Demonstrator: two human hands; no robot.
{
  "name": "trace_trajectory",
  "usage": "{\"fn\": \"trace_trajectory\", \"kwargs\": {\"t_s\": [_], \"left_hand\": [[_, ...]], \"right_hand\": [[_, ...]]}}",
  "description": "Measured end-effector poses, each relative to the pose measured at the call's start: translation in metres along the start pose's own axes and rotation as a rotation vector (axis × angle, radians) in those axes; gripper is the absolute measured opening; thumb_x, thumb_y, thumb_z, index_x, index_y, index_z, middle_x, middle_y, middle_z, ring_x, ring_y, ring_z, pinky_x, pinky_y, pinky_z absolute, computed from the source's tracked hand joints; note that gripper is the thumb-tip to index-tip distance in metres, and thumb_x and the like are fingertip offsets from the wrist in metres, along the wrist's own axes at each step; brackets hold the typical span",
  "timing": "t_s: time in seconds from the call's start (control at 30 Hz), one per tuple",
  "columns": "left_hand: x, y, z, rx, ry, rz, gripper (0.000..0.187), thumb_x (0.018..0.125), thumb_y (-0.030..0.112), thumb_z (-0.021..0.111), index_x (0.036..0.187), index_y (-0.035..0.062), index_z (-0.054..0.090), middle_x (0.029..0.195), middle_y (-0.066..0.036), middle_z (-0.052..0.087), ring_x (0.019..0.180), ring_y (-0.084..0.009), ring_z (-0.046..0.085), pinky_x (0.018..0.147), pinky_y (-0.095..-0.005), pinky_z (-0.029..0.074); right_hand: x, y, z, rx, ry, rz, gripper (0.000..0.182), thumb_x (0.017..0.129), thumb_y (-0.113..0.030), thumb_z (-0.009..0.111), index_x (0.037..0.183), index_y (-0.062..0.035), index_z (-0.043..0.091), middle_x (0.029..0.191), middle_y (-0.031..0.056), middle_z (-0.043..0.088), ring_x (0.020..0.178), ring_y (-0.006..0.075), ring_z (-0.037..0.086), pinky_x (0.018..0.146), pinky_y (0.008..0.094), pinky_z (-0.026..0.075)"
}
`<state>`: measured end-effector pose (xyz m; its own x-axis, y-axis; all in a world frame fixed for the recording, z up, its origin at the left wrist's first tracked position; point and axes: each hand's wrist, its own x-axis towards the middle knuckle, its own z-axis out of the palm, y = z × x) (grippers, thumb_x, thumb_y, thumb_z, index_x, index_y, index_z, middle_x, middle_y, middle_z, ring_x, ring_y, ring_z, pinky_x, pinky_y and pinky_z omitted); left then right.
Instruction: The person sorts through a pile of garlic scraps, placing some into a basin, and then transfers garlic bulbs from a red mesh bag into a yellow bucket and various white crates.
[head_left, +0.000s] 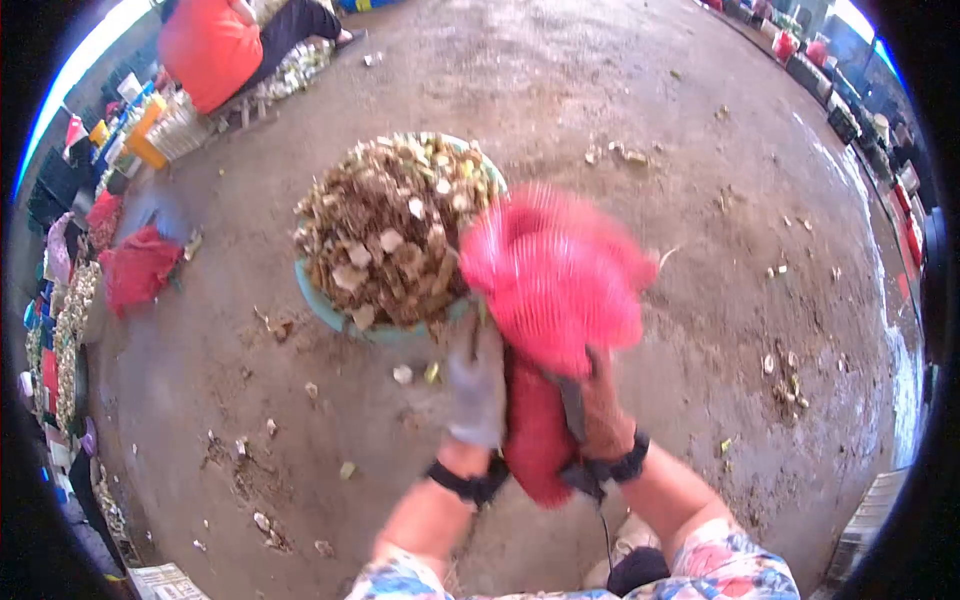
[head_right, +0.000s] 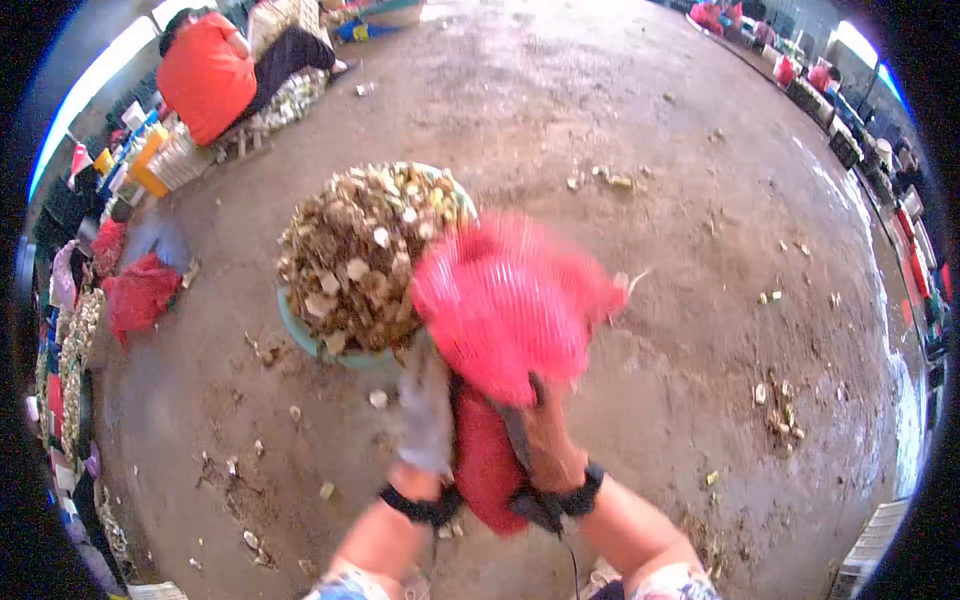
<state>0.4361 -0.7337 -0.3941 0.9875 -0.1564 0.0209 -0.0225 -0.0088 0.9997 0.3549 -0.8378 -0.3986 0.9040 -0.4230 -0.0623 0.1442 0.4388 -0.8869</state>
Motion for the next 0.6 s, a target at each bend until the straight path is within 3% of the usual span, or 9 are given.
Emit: {"fn": "trace_trajectory", "kwargs": {"t_s": [0.07,0.1,0.13,0.17,0.27,0.33,0.4,0.47,0.6], "left_hand": [[0.053,0.018,-0.023,0.35,-0.007,0.306,0.049,0.097,0.024,0.045,0.132,-0.0087,0.041,0.134,-0.025,0.047,0.126,-0.0314,0.043,0.107,-0.0365,0.03],[0.076,0.059,-0.023,0.357,0.057,0.431,0.05,0.096,0.027,0.045,0.132,-0.008,0.041,0.131,-0.025,0.049,0.123,-0.0316,0.045,0.105,-0.0378,0.032],[0.092,0.091,-0.027,0.137,0.024,0.078,0.05,0.096,0.029,0.046,0.13,-0.0069,0.042,0.127,-0.027,0.05,0.121,-0.0327,0.046,0.102,-0.0381,0.035],[0.12,0.065,-0.053,0.47,0.184,0.428,0.046,0.094,0.026,0.052,0.128,-0.0051,0.044,0.111,-0.023,0.059,0.106,-0.0313,0.055,0.091,-0.0389,0.043],[0.074,0.027,-0.105,0.686,0.349,0.627,0.044,0.094,0.026,0.055,0.128,-0.0007,0.047,0.086,-0.007,0.058,0.079,-0.0193,0.055,0.072,-0.0325,0.046],[0.021,-0.011,-0.125,0.473,0.015,-0.119,0.045,0.09,0.024,0.059,0.126,-0.0012,0.048,0.106,-0.014,0.061,0.097,-0.0231,0.057,0.087,-0.034,0.046],[-0.037,-0.083,-0.127,0.505,-0.088,-0.317,0.043,0.08,0.03,0.068,0.104,-0.0037,0.055,0.089,-0.016,0.063,0.08,-0.0274,0.059,0.072,-0.0405,0.047],[-0.093,-0.137,-0.109,0.547,-0.337,-0.511,0.075,0.078,0.032,0.069,0.133,-0.0061,0.036,0.103,-0.013,0.059,0.09,-0.0243,0.056,0.086,-0.0354,0.045],[-0.134,-0.191,-0.045,0.225,0.148,-0.484,0.074,0.081,0.03,0.068,0.136,-0.0044,0.032,0.119,-0.022,0.054,0.106,-0.0311,0.053,0.09,-0.0394,0.044]], "right_hand": [[0.039,-0.025,0.036,-0.194,0.069,-0.157,0.05,0.086,-0.004,0.061,0.132,-0.0004,0.042,0.134,0.0145,0.046,0.123,0.0288,0.045,0.102,0.0409,0.038],[0.071,-0.02,0.034,-0.848,0.101,-0.456,0.046,0.085,-0.005,0.062,0.128,-0.0009,0.046,0.129,0.0172,0.051,0.117,0.027,0.049,0.099,0.04,0.04],[0.11,-0.027,0.035,-0.781,0.114,-0.508,0.042,0.085,-0.006,0.062,0.124,-0.0006,0.049,0.124,0.0173,0.054,0.114,0.0264,0.052,0.097,0.0392,0.041],[0.135,-0.031,0.035,-0.711,0.129,-0.565,0.038,0.085,-0.007,0.063,0.12,-0.0002,0.053,0.119,0.0174,0.057,0.11,0.0259,0.054,0.095,0.0384,0.043],[0.127,-0.065,-0.005,-0.45,0.129,-0.336,0.037,0.076,-0.008,0.068,0.111,0.0,0.06,0.11,0.0176,0.06,0.102,0.0326,0.058,0.088,0.0404,0.046],[0.116,-0.054,-0.069,-1.163,0.328,-0.406,0.041,0.073,-0.012,0.071,0.111,-0.0007,0.06,0.109,0.0201,0.06,0.102,0.0363,0.057,0.087,0.0423,0.047],[0.115,-0.025,-0.121,-1.454,0.389,-0.271,0.039,0.074,-0.018,0.07,0.109,-0.0038,0.061,0.11,0.0202,0.059,0.103,0.0385,0.055,0.087,0.044,0.046],[0.124,0.07,-0.17,-1.459,0.252,-0.301,0.033,0.074,-0.017,0.067,0.104,-0.0052,0.063,0.106,0.0203,0.06,0.101,0.0393,0.056,0.084,0.0449,0.047],[0.095,0.106,-0.106,-1.646,-0.395,-0.044,0.014,0.075,-0.01,0.055,0.085,-0.0052,0.065,0.088,0.0208,0.065,0.085,0.039,0.062,0.073,0.0458,0.05]]}}
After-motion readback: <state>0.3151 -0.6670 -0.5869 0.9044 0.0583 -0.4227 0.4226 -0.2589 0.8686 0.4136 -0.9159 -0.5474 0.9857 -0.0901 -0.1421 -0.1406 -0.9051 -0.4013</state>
